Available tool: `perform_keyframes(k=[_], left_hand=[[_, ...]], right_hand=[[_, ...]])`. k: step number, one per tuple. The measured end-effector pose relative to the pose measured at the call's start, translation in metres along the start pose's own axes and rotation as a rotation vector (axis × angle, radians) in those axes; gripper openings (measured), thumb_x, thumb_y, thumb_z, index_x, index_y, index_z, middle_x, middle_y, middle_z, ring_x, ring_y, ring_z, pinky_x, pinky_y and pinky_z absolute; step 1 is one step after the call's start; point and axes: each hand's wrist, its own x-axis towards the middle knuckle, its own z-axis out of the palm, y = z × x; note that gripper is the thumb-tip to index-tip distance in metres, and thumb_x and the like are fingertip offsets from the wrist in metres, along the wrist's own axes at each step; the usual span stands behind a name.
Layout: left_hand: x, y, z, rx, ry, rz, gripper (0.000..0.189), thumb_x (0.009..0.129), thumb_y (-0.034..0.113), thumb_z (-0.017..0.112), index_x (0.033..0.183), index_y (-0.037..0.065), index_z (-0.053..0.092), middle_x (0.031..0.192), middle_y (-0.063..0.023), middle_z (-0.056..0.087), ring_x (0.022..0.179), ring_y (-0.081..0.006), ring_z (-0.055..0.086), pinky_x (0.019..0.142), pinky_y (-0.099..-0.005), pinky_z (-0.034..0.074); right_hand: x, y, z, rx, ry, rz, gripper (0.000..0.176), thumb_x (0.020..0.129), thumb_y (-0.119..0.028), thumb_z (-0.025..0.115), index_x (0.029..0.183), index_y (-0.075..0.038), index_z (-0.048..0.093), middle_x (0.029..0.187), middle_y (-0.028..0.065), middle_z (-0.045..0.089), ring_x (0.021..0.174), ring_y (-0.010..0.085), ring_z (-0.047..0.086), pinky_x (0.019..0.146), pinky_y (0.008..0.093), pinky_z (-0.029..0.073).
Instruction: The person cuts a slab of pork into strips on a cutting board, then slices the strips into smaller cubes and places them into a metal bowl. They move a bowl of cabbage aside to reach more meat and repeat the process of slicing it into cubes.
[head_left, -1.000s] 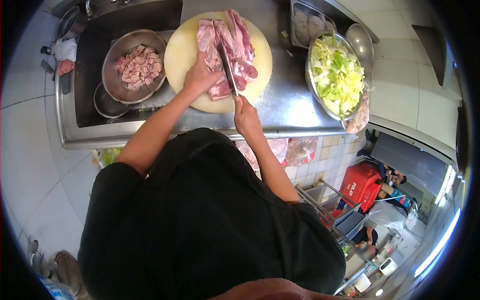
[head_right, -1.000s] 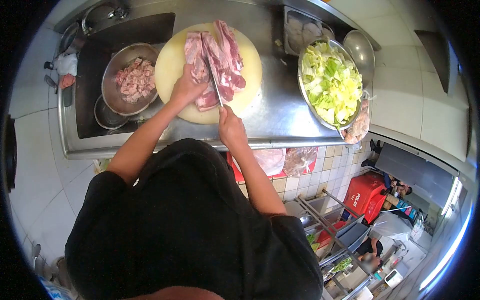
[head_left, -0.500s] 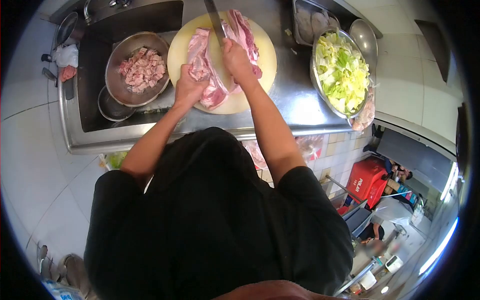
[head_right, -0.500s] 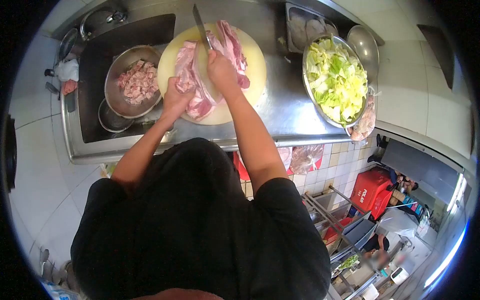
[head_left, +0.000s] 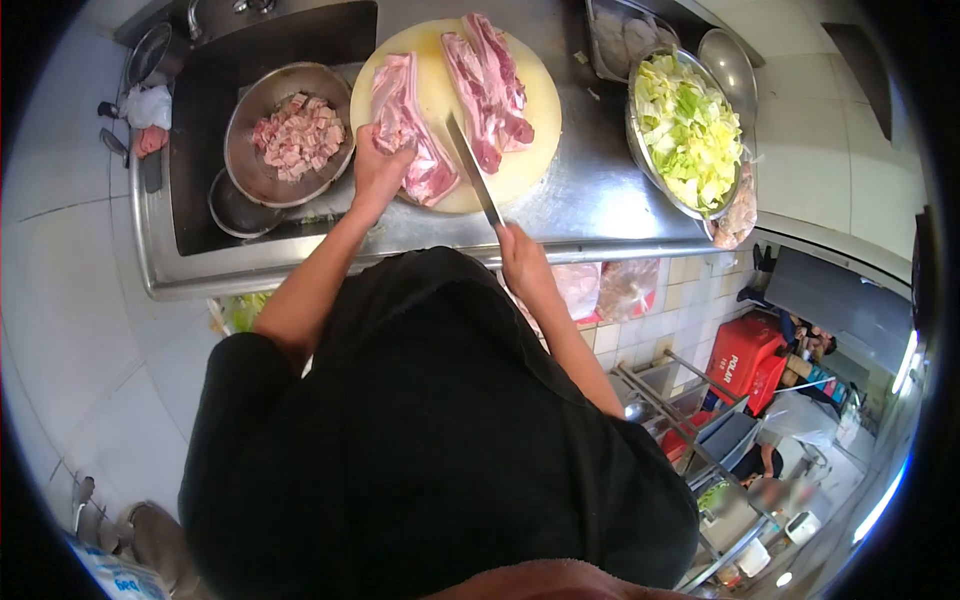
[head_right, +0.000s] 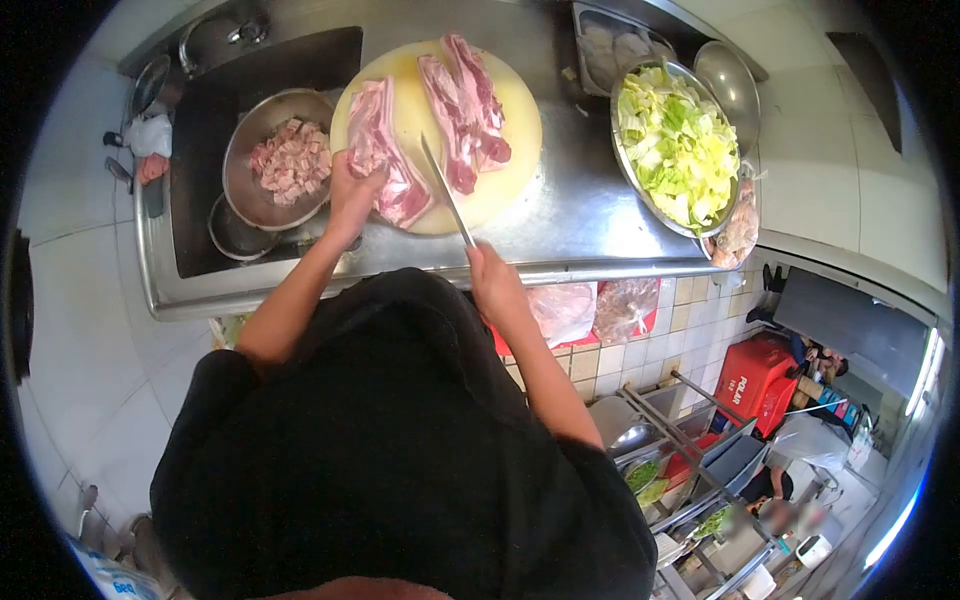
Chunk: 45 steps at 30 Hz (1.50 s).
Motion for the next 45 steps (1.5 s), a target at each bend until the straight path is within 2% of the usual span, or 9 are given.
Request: perform_keyframes(k=[7, 10, 12, 21, 24, 29, 35, 39, 45], left_hand=[[0.043, 0.041, -0.046, -0.371, 0.056, 0.134, 0.05, 0.078, 0.003, 0.068, 0.123, 0.0, 0.048, 0.113, -0.0103, 0.059, 0.102, -0.0175, 0.059, 0.093, -0.0325, 0.05], [0.082, 0.08, -0.057, -0.354, 0.044, 0.162, 0.055, 0.078, 0.007, 0.07, 0.127, -0.001, 0.047, 0.117, -0.0116, 0.059, 0.105, -0.0192, 0.059, 0.094, -0.0328, 0.049], [0.135, 0.085, -0.056, -0.18, 0.068, 0.309, 0.065, 0.078, 0.012, 0.072, 0.136, -0.003, 0.045, 0.12, -0.0143, 0.06, 0.107, -0.0233, 0.06, 0.096, -0.0349, 0.049], [0.291, 0.107, 0.023, 0.708, -0.204, 0.494, 0.068, 0.082, 0.029, 0.079, 0.142, 0.014, 0.051, 0.135, -0.0217, 0.064, 0.122, -0.041, 0.063, 0.1, -0.0476, 0.051], [0.229, 0.138, 0.058, 0.746, -0.206, 0.753, 0.074, 0.076, 0.015, 0.075, 0.145, 0.011, 0.05, 0.13, -0.0225, 0.065, 0.127, -0.0422, 0.058, 0.108, -0.0455, 0.047], [0.162, 0.073, 0.067, 0.949, -0.735, 1.441, 0.055, 0.076, 0.018, 0.071, 0.13, 0.01, 0.062, 0.117, -0.0172, 0.069, 0.12, -0.0383, 0.062, 0.107, -0.0483, 0.045], [0.142, 0.089, 0.044, 1.161, -0.997, 0.829, 0.044, 0.073, 0.015, 0.073, 0.116, 0.004, 0.071, 0.1, -0.0145, 0.074, 0.097, -0.0331, 0.071, 0.087, -0.0449, 0.053], [0.117, 0.095, -0.004, 0.762, -0.945, 0.362, 0.035, 0.076, 0.013, 0.071, 0.108, 0.0, 0.072, 0.09, -0.0106, 0.075, 0.078, -0.0233, 0.069, 0.076, -0.035, 0.054], [0.059, 0.105, 0.001, 0.133, -0.861, -0.013, 0.039, 0.079, 0.005, 0.063, 0.116, -0.005, 0.069, 0.095, -0.0073, 0.073, 0.08, -0.0132, 0.067, 0.077, -0.0265, 0.054]], right_hand=[[-0.038, 0.032, -0.042, 0.025, -0.065, 0.047, 0.051, 0.111, -0.042, 0.041, 0.121, 0.002, 0.065, 0.094, 0.0303, 0.07, 0.09, 0.05, 0.066, 0.08, 0.0538, 0.052], [-0.03, 0.02, -0.06, 0.238, -0.186, 0.258, 0.056, 0.109, -0.049, 0.044, 0.118, 0.001, 0.066, 0.062, 0.0057, 0.052, 0.049, 0.0141, 0.05, 0.048, 0.0332, 0.044], [-0.029, 0.016, -0.066, 0.285, -0.183, 0.302, 0.047, 0.111, -0.045, 0.045, 0.1, -0.003, 0.063, 0.061, -0.0004, 0.048, 0.048, 0.0114, 0.045, 0.046, 0.0315, 0.039], [-0.052, 0.045, -0.047, 0.633, 0.036, 0.212, 0.045, 0.111, -0.044, 0.046, 0.095, -0.005, 0.062, 0.058, 0.0, 0.05, 0.044, 0.0105, 0.046, 0.043, 0.0284, 0.038], [-0.063, 0.049, -0.04, 0.682, 0.119, 0.261, 0.046, 0.112, -0.043, 0.044, 0.095, -0.004, 0.061, 0.06, 0.0014, 0.051, 0.044, 0.0112, 0.047, 0.043, 0.0287, 0.039], [-0.073, 0.052, -0.032, 0.696, 0.16, 0.355, 0.044, 0.112, -0.04, 0.045, 0.095, -0.004, 0.063, 0.06, 0.0018, 0.051, 0.046, 0.0109, 0.047, 0.045, 0.0291, 0.04], [-0.059, 0.045, -0.041, 0.533, 0.096, 0.304, 0.048, 0.11, -0.042, 0.05, 0.106, 0.003, 0.067, 0.067, 0.0086, 0.059, 0.064, 0.0164, 0.059, 0.062, 0.0347, 0.048], [-0.03, 0.05, -0.038, 0.219, 0.165, 0.161, 0.046, 0.106, -0.042, 0.052, 0.116, 0.0, 0.069, 0.089, 0.0296, 0.068, 0.087, 0.0473, 0.068, 0.08, 0.0507, 0.051], [0.007, 0.053, -0.064, 0.115, 0.341, 0.112, 0.046, 0.106, -0.043, 0.052, 0.113, -0.002, 0.072, 0.092, 0.0306, 0.069, 0.093, 0.051, 0.065, 0.082, 0.0525, 0.051]])
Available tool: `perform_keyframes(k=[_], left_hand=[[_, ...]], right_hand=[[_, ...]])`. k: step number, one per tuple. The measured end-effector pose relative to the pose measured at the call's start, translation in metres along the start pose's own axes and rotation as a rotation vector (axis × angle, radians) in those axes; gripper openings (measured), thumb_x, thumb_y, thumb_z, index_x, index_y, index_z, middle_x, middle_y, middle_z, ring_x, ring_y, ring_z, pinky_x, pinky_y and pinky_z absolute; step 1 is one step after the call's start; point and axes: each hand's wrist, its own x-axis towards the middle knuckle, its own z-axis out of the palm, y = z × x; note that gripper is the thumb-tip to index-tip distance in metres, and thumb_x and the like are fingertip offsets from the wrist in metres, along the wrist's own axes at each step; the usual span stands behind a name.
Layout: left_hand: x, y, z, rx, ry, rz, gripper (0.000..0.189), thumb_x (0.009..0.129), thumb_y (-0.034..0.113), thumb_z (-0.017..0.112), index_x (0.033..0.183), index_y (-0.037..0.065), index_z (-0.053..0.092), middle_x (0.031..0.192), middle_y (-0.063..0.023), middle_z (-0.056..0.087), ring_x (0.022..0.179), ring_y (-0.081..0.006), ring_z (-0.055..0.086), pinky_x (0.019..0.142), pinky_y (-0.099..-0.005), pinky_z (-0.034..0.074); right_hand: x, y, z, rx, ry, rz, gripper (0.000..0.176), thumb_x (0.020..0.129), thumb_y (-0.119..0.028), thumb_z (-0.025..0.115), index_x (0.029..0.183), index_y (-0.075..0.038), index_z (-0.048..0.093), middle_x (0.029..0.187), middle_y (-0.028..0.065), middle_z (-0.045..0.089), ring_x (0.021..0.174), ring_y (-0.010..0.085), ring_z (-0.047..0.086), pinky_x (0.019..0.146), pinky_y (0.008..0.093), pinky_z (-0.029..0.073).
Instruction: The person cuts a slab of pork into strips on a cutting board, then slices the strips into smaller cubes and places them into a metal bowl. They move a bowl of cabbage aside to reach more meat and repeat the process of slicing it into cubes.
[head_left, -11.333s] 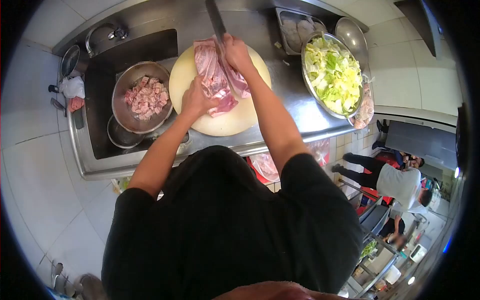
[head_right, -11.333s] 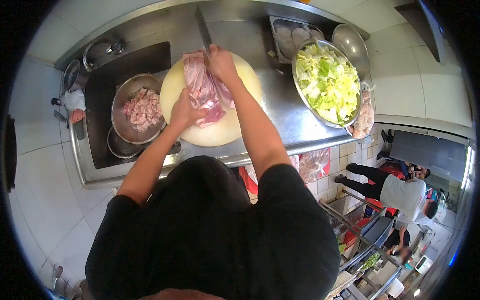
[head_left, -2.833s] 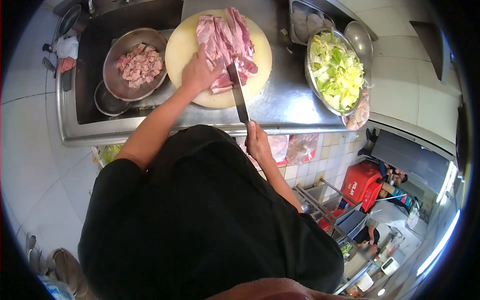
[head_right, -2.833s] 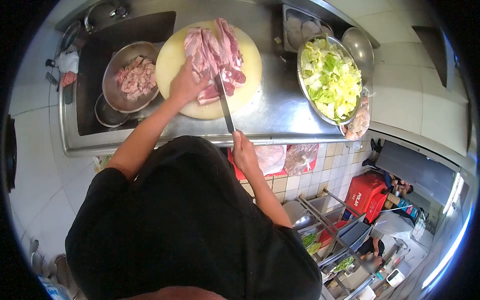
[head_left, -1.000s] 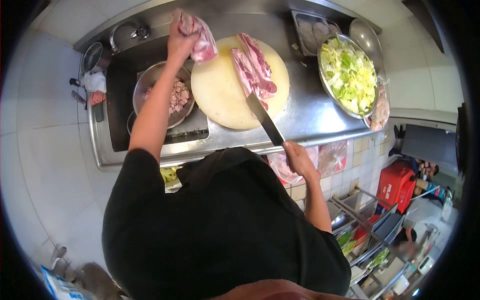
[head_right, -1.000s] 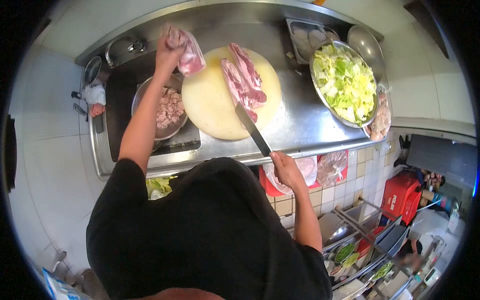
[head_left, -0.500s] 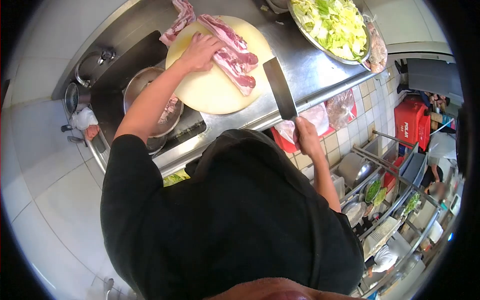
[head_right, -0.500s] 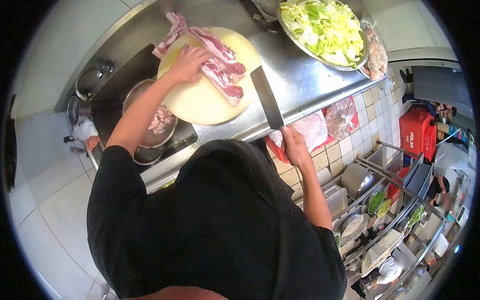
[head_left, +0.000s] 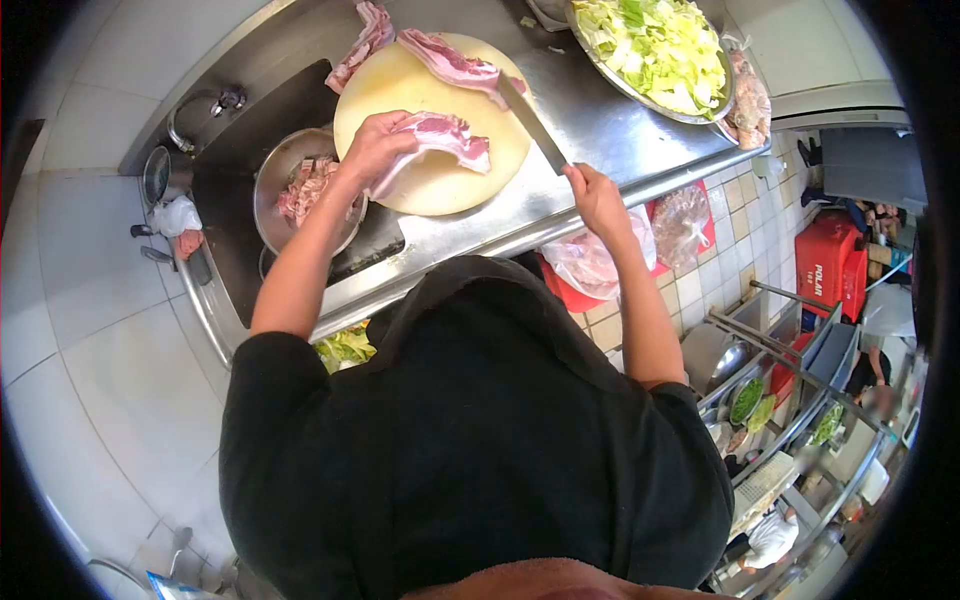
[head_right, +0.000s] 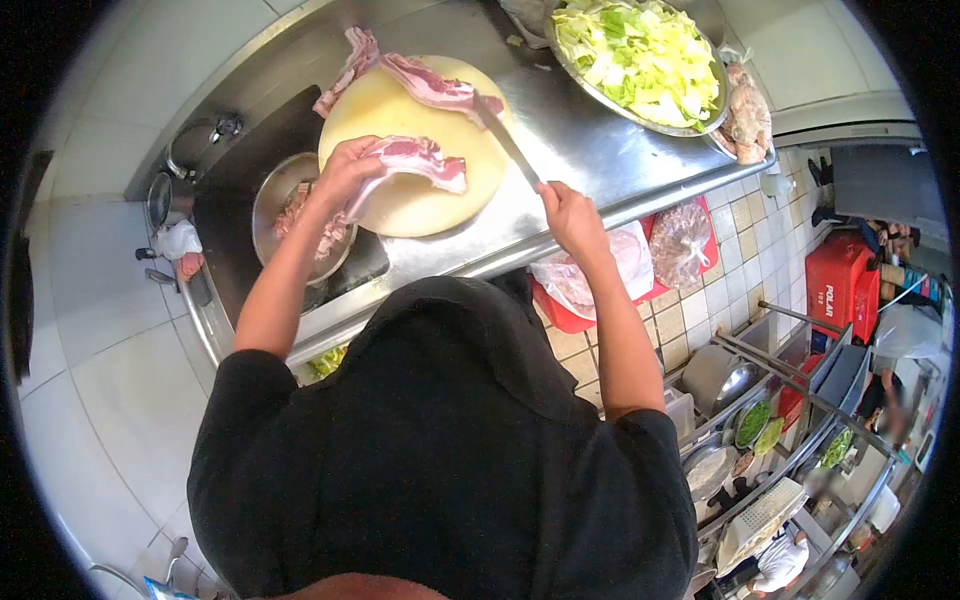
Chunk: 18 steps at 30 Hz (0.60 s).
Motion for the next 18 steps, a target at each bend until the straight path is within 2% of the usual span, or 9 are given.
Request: perform_keyframes(k=[1, 3, 4, 7, 8, 9, 11, 16, 18], left_hand=[[-0.004, -0.002, 0.011, -0.132, 0.036, 0.016, 0.037, 0.08, 0.006, 0.063, 0.115, -0.004, 0.069, 0.092, -0.0063, 0.072, 0.077, -0.013, 0.065, 0.074, -0.0262, 0.053], [-0.014, -0.008, 0.029, -0.397, 0.111, 0.042, 0.034, 0.082, 0.009, 0.065, 0.113, -0.003, 0.069, 0.088, -0.0042, 0.07, 0.069, -0.0128, 0.062, 0.068, -0.0255, 0.052], [-0.015, -0.021, 0.025, -0.38, 0.096, -0.047, 0.04, 0.082, 0.012, 0.067, 0.12, -0.002, 0.067, 0.103, -0.0132, 0.071, 0.083, -0.02, 0.067, 0.077, -0.0316, 0.055], [-0.025, -0.032, 0.029, 0.974, 0.139, -0.125, 0.059, 0.083, 0.018, 0.072, 0.136, -0.004, 0.061, 0.136, -0.0254, 0.061, 0.123, -0.0307, 0.061, 0.106, -0.0399, 0.048], [-0.03, -0.052, 0.045, 1.071, 0.391, 0.117, 0.061, 0.084, 0.025, 0.075, 0.139, 0.002, 0.061, 0.146, -0.0271, 0.053, 0.135, -0.0376, 0.051, 0.116, -0.0477, 0.038], [-0.023, -0.054, 0.053, 1.007, 0.341, 0.271, 0.06, 0.084, 0.025, 0.074, 0.139, 0.005, 0.062, 0.144, -0.0241, 0.055, 0.134, -0.0365, 0.052, 0.114, -0.0483, 0.039], [0.0, -0.054, 0.068, 0.867, 0.238, 0.578, 0.058, 0.084, 0.025, 0.074, 0.139, 0.011, 0.063, 0.141, -0.018, 0.059, 0.132, -0.0344, 0.054, 0.111, -0.0496, 0.041], [0.037, -0.054, 0.097, 0.947, 0.199, 0.446, 0.045, 0.086, 0.025, 0.071, 0.131, 0.02, 0.067, 0.125, -0.0061, 0.067, 0.12, -0.0269, 0.06, 0.096, -0.0494, 0.047], [0.036, -0.05, 0.098, 0.975, 0.22, 0.342, 0.041, 0.087, 0.026, 0.07, 0.129, 0.022, 0.068, 0.12, -0.0048, 0.068, 0.115, -0.0258, 0.062, 0.093, -0.0497, 0.048]], right_hand=[[0.007, 0.003, -0.006, 0.021, -0.002, 0.013, 0.046, 0.106, -0.043, 0.052, 0.113, -0.002, 0.072, 0.091, 0.0307, 0.068, 0.092, 0.051, 0.065, 0.082, 0.052, 0.051], [0.013, 0.012, -0.008, 0.1, -0.071, 0.106, 0.049, 0.106, -0.045, 0.051, 0.113, -0.001, 0.072, 0.082, 0.0256, 0.068, 0.08, 0.0406, 0.069, 0.077, 0.0478, 0.052], [0.012, 0.015, -0.008, 0.122, -0.102, 0.127, 0.051, 0.106, -0.047, 0.051, 0.116, -0.001, 0.071, 0.079, 0.0229, 0.068, 0.074, 0.036, 0.069, 0.073, 0.0459, 0.052], [0.006, 0.024, 0.0, 0.262, -0.253, 0.204, 0.054, 0.107, -0.05, 0.047, 0.126, -0.003, 0.066, 0.074, 0.0142, 0.066, 0.059, 0.0229, 0.064, 0.058, 0.0394, 0.051], [0.001, 0.026, 0.002, 0.317, -0.314, 0.232, 0.056, 0.108, -0.051, 0.045, 0.129, -0.003, 0.064, 0.073, 0.0112, 0.065, 0.055, 0.0187, 0.061, 0.052, 0.0371, 0.05], [-0.004, 0.018, 0.001, 0.345, -0.366, 0.242, 0.057, 0.108, -0.052, 0.042, 0.135, -0.004, 0.059, 0.071, 0.0062, 0.062, 0.046, 0.0145, 0.054, 0.041, 0.0315, 0.043], [-0.011, 0.013, 0.009, 0.427, -0.355, 0.279, 0.057, 0.109, -0.052, 0.042, 0.13, -0.003, 0.061, 0.067, 0.0063, 0.059, 0.047, 0.0153, 0.055, 0.041, 0.0321, 0.042], [-0.022, -0.002, 0.022, 0.419, -0.207, 0.25, 0.061, 0.109, -0.056, 0.039, 0.1, 0.0, 0.061, 0.058, 0.0055, 0.052, 0.044, 0.0155, 0.051, 0.043, 0.0342, 0.042], [-0.027, -0.008, 0.024, 0.395, -0.204, 0.232, 0.061, 0.11, -0.054, 0.039, 0.107, 0.002, 0.063, 0.058, 0.0059, 0.053, 0.044, 0.014, 0.051, 0.044, 0.0335, 0.042]])
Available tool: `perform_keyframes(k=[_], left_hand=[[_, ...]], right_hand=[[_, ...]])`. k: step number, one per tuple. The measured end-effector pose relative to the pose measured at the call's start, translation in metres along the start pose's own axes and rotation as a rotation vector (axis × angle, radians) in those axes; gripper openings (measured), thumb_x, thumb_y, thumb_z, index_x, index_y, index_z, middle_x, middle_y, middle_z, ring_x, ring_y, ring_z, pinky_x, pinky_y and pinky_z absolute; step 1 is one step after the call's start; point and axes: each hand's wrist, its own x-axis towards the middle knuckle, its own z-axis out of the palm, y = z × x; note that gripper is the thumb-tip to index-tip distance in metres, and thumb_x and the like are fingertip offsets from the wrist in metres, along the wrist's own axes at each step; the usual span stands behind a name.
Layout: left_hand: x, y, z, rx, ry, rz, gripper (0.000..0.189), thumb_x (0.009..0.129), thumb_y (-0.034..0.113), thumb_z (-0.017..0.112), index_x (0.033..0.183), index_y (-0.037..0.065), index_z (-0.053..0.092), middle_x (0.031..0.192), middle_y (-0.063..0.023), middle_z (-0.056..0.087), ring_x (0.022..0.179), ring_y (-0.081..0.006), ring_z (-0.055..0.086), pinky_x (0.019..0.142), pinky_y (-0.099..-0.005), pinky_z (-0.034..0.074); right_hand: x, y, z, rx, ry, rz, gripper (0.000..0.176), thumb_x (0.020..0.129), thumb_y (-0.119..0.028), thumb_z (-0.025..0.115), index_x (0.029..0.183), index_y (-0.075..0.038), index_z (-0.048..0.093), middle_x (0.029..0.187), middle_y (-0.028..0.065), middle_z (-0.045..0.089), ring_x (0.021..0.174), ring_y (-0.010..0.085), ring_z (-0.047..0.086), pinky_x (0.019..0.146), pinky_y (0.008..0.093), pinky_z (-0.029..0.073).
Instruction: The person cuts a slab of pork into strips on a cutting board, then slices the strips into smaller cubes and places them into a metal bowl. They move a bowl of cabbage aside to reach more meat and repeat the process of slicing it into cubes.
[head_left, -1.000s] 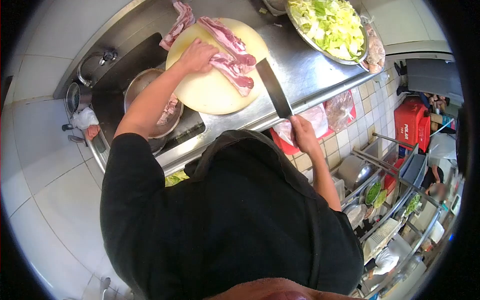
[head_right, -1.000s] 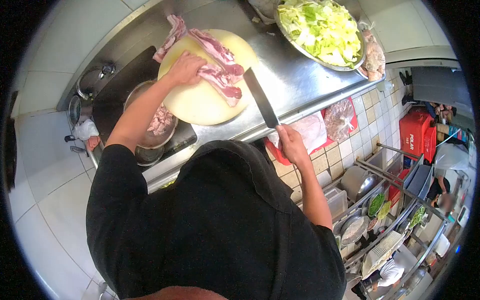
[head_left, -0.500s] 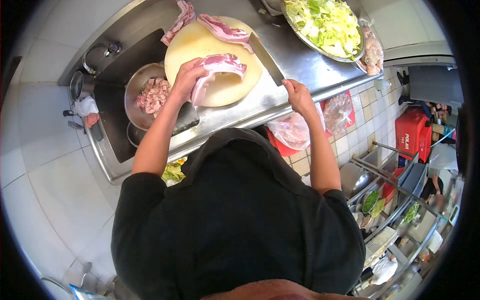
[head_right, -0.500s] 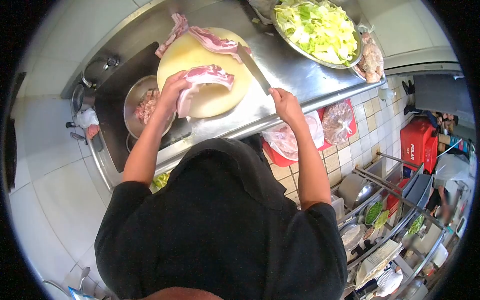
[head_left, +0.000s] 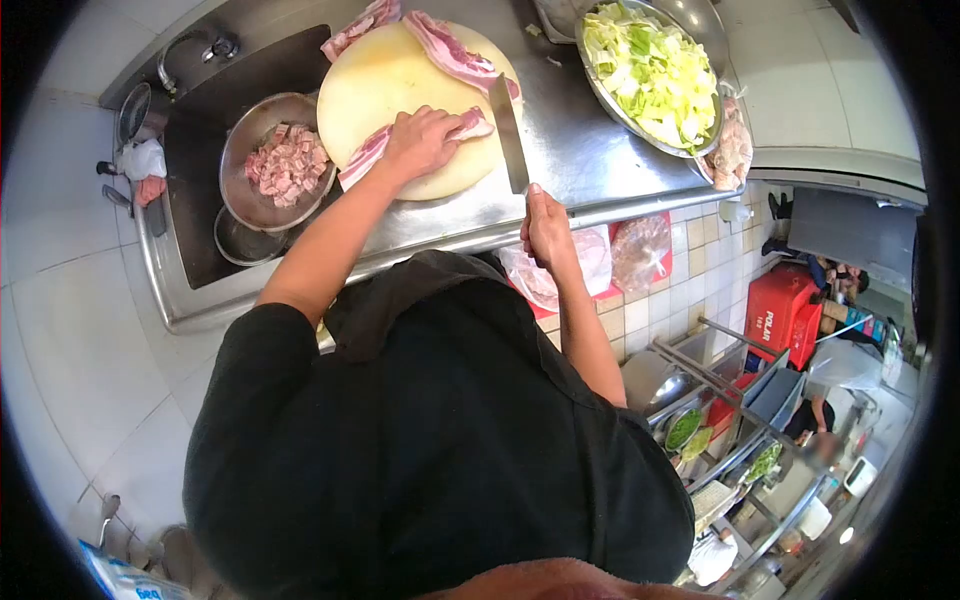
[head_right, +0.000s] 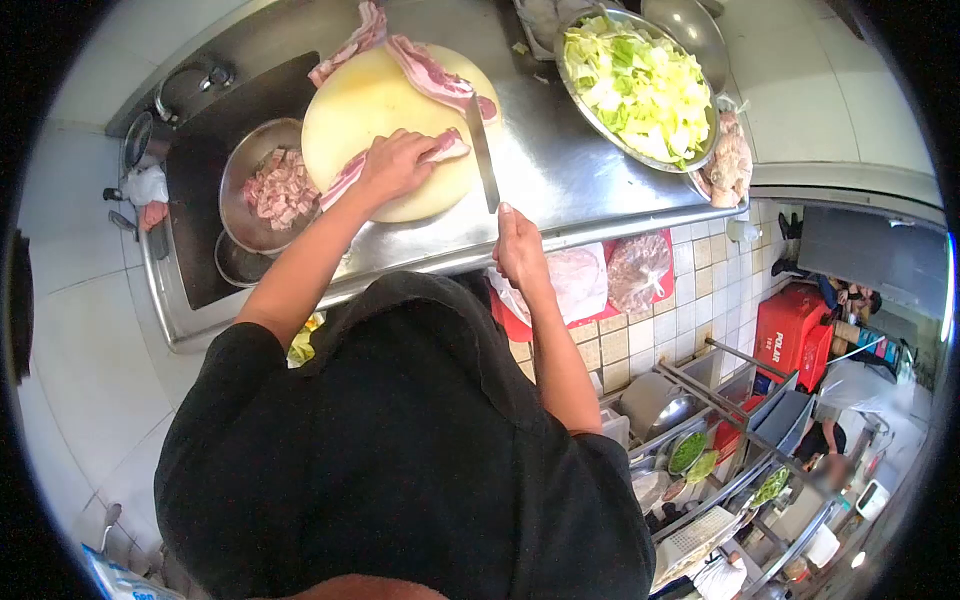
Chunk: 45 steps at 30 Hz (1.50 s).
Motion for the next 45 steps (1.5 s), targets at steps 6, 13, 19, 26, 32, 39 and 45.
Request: perform_keyframes(k=[6, 13, 19, 26, 32, 39, 45], left_hand=[[-0.008, 0.005, 0.001, -0.029, 0.131, -0.024, 0.036, 0.086, 0.025, 0.071, 0.121, 0.016, 0.07, 0.115, -0.0059, 0.069, 0.107, -0.0275, 0.065, 0.09, -0.0469, 0.048], [-0.004, 0.003, 0.019, -0.095, 0.291, 0.008, 0.035, 0.08, 0.021, 0.074, 0.113, 0.01, 0.071, 0.112, -0.0065, 0.069, 0.103, -0.0269, 0.066, 0.086, -0.0433, 0.047], [0.004, 0.002, 0.018, -0.119, 0.267, -0.055, 0.031, 0.078, 0.021, 0.073, 0.107, 0.011, 0.072, 0.107, -0.0049, 0.071, 0.098, -0.0253, 0.067, 0.082, -0.0428, 0.045], [0.005, -0.003, 0.03, -0.148, 0.294, -0.003, 0.024, 0.077, 0.019, 0.075, 0.099, 0.011, 0.071, 0.101, -0.0029, 0.072, 0.094, -0.0237, 0.068, 0.077, -0.0423, 0.044], [-0.009, -0.012, 0.007, -0.252, 0.458, 0.189, 0.03, 0.079, 0.014, 0.076, 0.108, 0.007, 0.072, 0.111, -0.0089, 0.069, 0.107, -0.0295, 0.064, 0.09, -0.0459, 0.049], [-0.021, -0.019, -0.001, -0.175, 0.269, 0.093, 0.031, 0.078, 0.015, 0.074, 0.109, 0.008, 0.072, 0.115, -0.0092, 0.066, 0.112, -0.0292, 0.061, 0.091, -0.0436, 0.049], [-0.019, -0.013, 0.005, -0.108, 0.261, 0.053, 0.029, 0.077, 0.015, 0.073, 0.105, 0.009, 0.072, 0.109, -0.0066, 0.065, 0.109, -0.0264, 0.061, 0.085, -0.042, 0.048]], right_hand=[[0.001, -0.006, 0.008, -0.208, 0.01, -0.074, 0.062, 0.11, -0.051, 0.042, 0.126, 0.004, 0.066, 0.085, 0.0254, 0.07, 0.08, 0.0358, 0.07, 0.074, 0.0431, 0.054], [0.011, -0.042, 0.005, -0.415, -0.029, -0.178, 0.054, 0.109, -0.045, 0.043, 0.13, -0.002, 0.067, 0.118, 0.0316, 0.068, 0.117, 0.0488, 0.062, 0.1, 0.0495, 0.049], [-0.006, -0.04, -0.02, -0.537, -0.053, -0.127, 0.051, 0.109, -0.044, 0.043, 0.13, -0.004, 0.067, 0.116, 0.0304, 0.069, 0.113, 0.0494, 0.064, 0.098, 0.0533, 0.049], [0.097, -0.07, 0.042, -0.648, -0.058, -0.326, 0.05, 0.109, -0.042, 0.04, 0.117, -0.002, 0.069, 0.109, 0.0314, 0.069, 0.107, 0.0523, 0.064, 0.095, 0.0578, 0.048], [0.144, -0.148, 0.065, -0.347, -0.215, -0.215, 0.065, 0.109, -0.051, 0.035, 0.102, 0.005, 0.066, 0.073, 0.0235, 0.068, 0.069, 0.0365, 0.07, 0.072, 0.0485, 0.055], [0.045, -0.092, 0.02, -0.372, -0.161, -0.068, 0.064, 0.111, -0.05, 0.034, 0.103, 0.006, 0.065, 0.065, 0.0189, 0.062, 0.062, 0.03, 0.066, 0.068, 0.0449, 0.052], [-0.018, -0.052, 0.005, -0.363, -0.165, 0.104, 0.055, 0.111, -0.042, 0.04, 0.126, 0.005, 0.065, 0.104, 0.035, 0.068, 0.102, 0.049, 0.067, 0.089, 0.0507, 0.051]])
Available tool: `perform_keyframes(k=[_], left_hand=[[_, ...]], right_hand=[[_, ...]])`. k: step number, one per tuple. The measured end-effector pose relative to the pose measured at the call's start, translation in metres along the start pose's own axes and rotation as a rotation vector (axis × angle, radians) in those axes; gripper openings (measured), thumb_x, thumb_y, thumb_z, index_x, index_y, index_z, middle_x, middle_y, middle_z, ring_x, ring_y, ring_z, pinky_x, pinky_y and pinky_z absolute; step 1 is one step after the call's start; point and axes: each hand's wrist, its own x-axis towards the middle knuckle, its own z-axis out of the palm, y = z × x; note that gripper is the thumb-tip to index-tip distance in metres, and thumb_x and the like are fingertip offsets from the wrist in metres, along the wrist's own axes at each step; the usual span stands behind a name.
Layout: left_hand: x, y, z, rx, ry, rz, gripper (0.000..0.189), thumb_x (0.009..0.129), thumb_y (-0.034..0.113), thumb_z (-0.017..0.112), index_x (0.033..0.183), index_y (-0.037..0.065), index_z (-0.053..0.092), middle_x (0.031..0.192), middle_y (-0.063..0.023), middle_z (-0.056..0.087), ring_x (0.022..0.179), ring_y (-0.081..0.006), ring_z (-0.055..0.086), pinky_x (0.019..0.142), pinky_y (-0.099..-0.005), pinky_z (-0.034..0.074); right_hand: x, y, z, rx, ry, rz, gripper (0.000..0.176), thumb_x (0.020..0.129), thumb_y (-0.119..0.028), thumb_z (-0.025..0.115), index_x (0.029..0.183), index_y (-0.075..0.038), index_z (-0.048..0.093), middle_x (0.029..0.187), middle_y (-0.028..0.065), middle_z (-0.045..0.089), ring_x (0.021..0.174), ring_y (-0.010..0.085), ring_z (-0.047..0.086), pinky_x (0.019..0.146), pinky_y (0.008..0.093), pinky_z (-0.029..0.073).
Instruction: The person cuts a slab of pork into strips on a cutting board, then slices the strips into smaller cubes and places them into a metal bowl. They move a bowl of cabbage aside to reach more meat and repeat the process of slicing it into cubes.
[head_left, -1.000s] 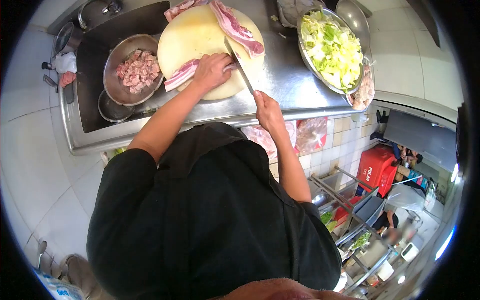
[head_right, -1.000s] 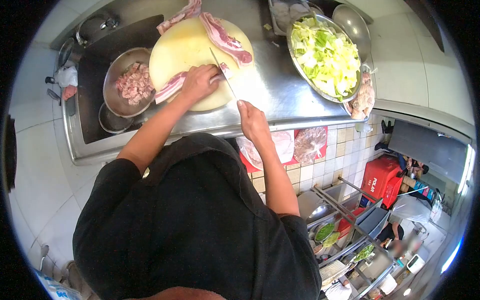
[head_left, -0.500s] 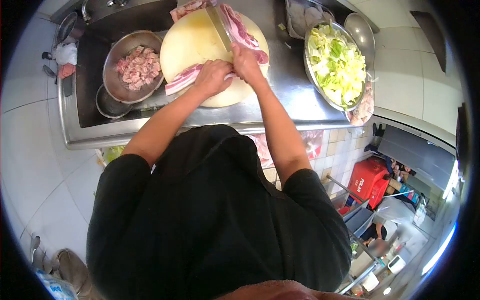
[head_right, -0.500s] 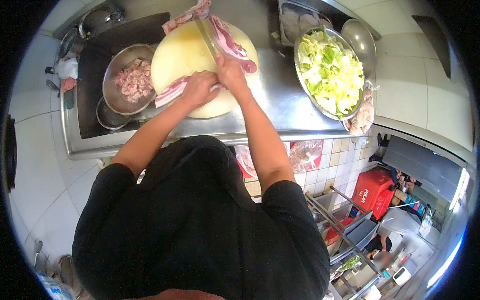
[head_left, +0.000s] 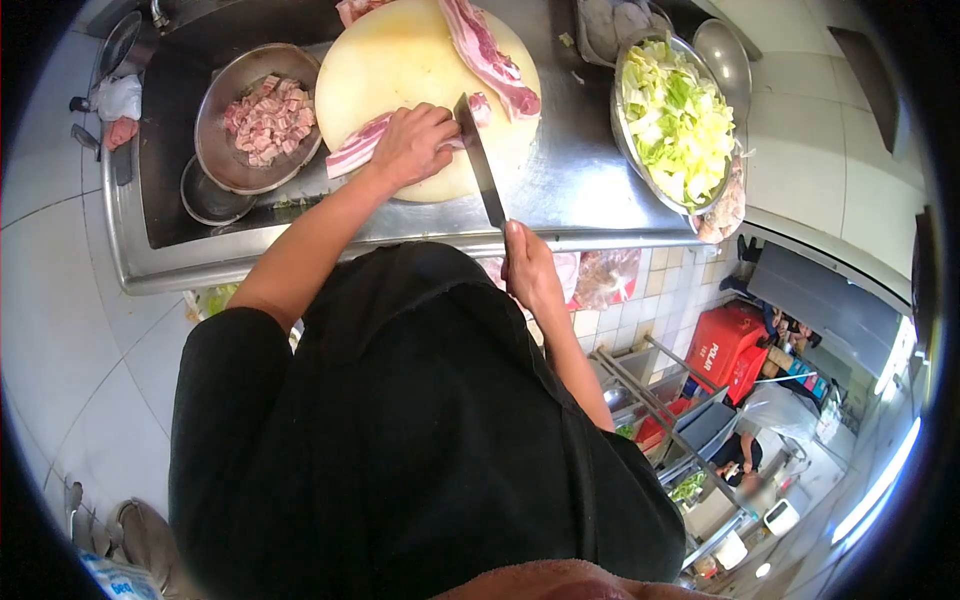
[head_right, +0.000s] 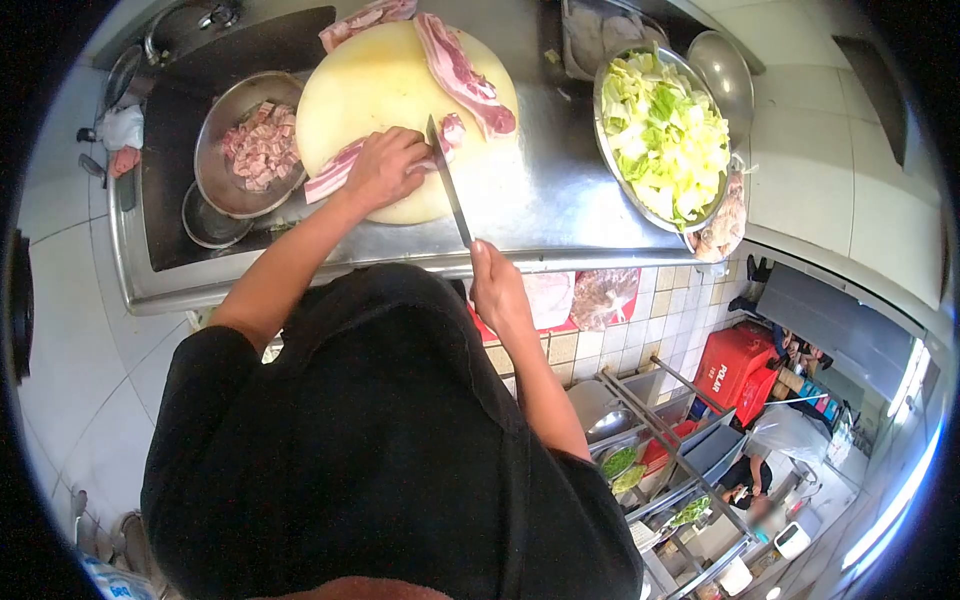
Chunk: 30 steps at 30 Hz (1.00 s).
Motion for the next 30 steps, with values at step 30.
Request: perform_keyframes(k=[30], left_hand=[[-0.011, -0.01, -0.023, 0.031, -0.123, -0.063, 0.036, 0.077, 0.017, 0.072, 0.112, 0.01, 0.07, 0.107, -0.0063, 0.066, 0.104, -0.0267, 0.066, 0.081, -0.0446, 0.047]], right_hand=[[0.015, -0.009, 0.054, -0.179, 0.168, -0.2, 0.051, 0.111, -0.043, 0.037, 0.127, -0.003, 0.066, 0.111, 0.035, 0.068, 0.108, 0.055, 0.062, 0.094, 0.0583, 0.049]])
